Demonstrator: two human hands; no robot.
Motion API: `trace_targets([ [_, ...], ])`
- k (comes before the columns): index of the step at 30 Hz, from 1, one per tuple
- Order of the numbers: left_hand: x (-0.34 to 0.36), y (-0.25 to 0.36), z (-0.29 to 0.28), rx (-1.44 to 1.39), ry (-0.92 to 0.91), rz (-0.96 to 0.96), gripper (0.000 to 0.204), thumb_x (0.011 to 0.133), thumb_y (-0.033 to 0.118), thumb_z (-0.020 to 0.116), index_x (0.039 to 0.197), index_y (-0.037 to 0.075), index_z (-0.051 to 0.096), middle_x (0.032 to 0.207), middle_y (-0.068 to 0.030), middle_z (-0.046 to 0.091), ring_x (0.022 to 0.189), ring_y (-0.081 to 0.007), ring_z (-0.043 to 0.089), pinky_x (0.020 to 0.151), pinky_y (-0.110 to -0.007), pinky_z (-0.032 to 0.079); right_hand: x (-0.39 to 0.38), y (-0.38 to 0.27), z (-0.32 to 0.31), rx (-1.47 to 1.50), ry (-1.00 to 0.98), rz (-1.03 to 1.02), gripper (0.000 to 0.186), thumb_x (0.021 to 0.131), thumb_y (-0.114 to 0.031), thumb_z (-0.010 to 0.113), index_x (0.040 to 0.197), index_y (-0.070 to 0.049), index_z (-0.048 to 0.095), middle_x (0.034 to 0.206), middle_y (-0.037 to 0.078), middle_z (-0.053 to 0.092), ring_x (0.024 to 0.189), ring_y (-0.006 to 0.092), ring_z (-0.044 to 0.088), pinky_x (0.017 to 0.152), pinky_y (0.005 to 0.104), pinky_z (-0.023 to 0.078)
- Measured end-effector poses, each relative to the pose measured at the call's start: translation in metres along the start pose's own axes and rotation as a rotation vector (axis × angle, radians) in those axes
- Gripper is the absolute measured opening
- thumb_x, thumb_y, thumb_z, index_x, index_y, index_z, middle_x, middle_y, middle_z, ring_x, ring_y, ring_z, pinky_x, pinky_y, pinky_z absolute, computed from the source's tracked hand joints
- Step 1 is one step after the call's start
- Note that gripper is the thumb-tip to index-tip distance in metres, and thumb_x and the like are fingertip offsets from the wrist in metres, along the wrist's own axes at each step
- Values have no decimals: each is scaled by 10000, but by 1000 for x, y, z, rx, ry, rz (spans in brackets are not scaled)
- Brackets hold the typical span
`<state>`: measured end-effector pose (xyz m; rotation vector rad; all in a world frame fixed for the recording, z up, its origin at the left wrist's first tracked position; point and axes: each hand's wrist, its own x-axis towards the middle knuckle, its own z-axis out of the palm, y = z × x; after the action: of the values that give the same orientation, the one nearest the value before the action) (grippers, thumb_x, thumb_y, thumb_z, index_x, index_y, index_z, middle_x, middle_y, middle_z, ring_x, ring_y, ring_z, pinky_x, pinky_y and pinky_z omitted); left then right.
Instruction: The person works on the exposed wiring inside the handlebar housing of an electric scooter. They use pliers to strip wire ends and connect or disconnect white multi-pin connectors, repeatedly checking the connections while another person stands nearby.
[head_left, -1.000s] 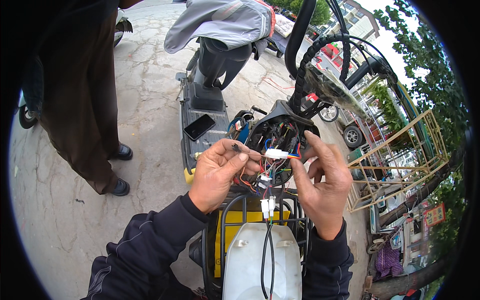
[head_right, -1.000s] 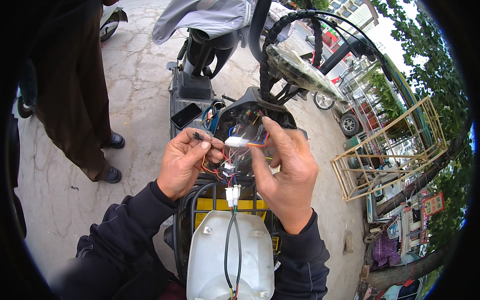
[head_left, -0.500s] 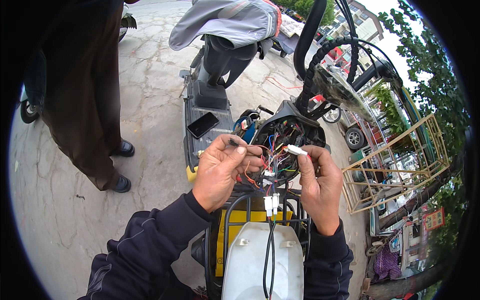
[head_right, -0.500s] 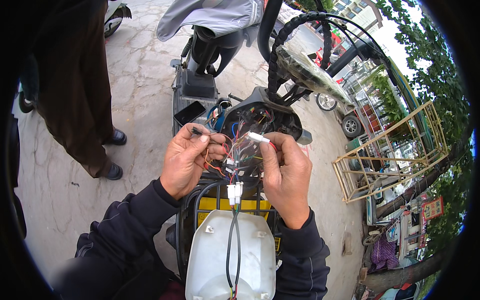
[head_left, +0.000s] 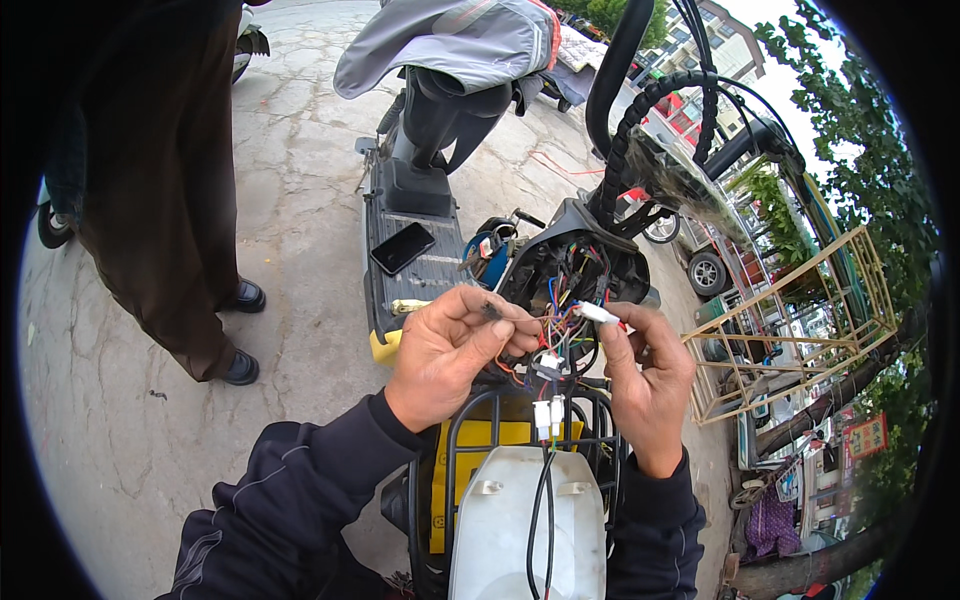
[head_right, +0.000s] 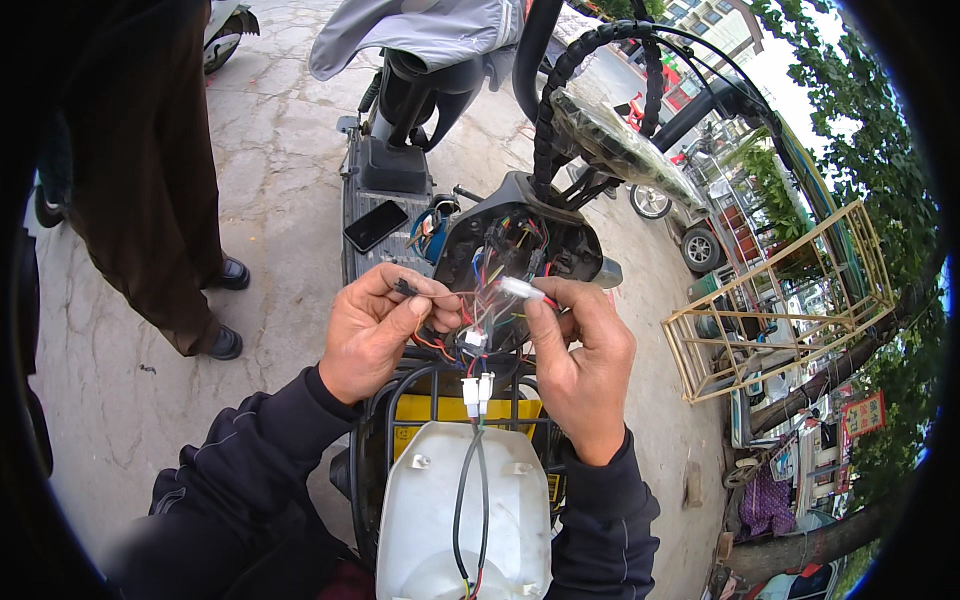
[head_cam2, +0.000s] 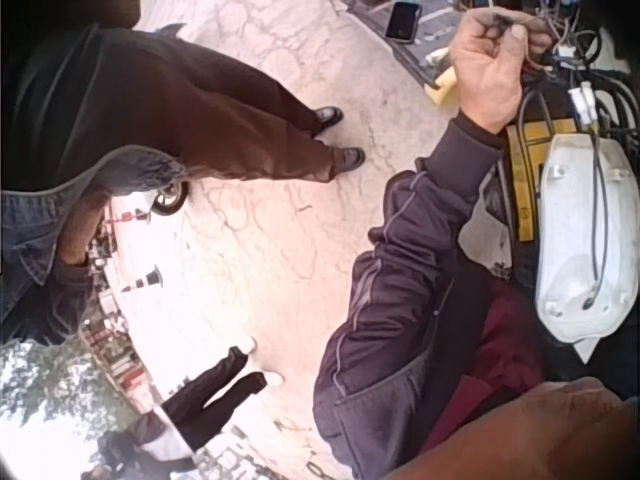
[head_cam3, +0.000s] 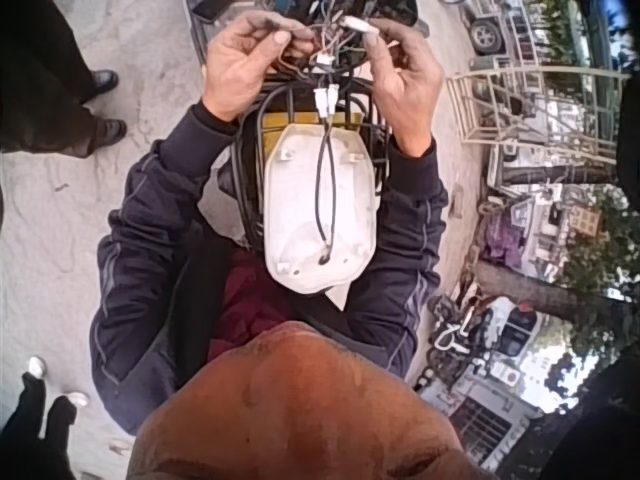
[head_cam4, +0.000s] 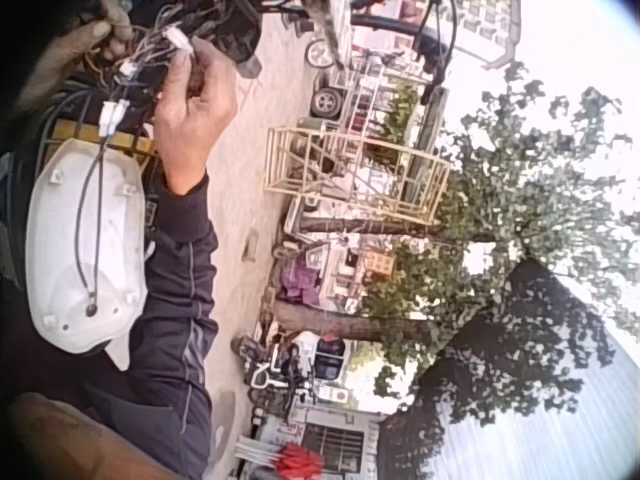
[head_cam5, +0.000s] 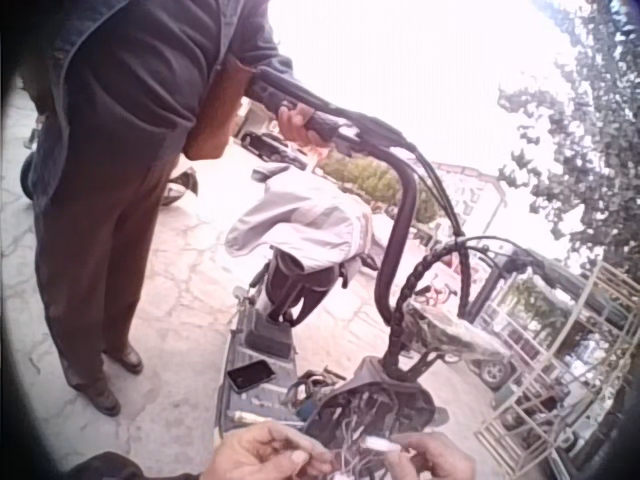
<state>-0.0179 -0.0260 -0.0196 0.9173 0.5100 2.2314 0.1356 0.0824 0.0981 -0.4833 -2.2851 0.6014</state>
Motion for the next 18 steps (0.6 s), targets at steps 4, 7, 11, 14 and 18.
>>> trace_targets([
  [4,1,3,-2,6,38,-96,99,1044,62,596,1090,-18,630,1156,-195,723,996,-196,729,891,-317,592,2,-21,1,-197,-20,-331,303,823,13,795,1114,3,710,1125,124,668,675,92,589,567,237,474],
  [7,1,4,-2,-29,36,-124,104,1039,53,599,1083,-26,652,1165,-192,723,995,-191,728,892,-311,590,4,-33,12,-346,-91,-448,331,780,59,791,1092,-30,725,1125,135,668,719,182,665,595,296,529],
  [11,5,7,-2,-75,53,-161,140,1028,40,611,1128,-38,672,1165,-185,723,983,-189,728,890,-310,594,15,-32,22,-480,-89,-466,210,769,31,750,952,-61,705,997,71,673,670,217,676,572,332,525],
  [14,8,7,-1,-106,109,-230,145,1021,25,617,1131,-46,679,1163,-175,720,977,-189,727,895,-312,598,17,-29,27,-388,-32,-431,165,769,18,736,903,-68,692,918,61,668,652,240,675,562,345,523],
  [18,13,6,1,-70,73,-287,132,1015,14,624,1111,-46,692,1141,-146,721,967,-184,726,897,-310,599,15,-28,28,-213,-3,-264,114,799,20,723,881,-56,701,832,80,652,635,258,672,561,348,522],
])
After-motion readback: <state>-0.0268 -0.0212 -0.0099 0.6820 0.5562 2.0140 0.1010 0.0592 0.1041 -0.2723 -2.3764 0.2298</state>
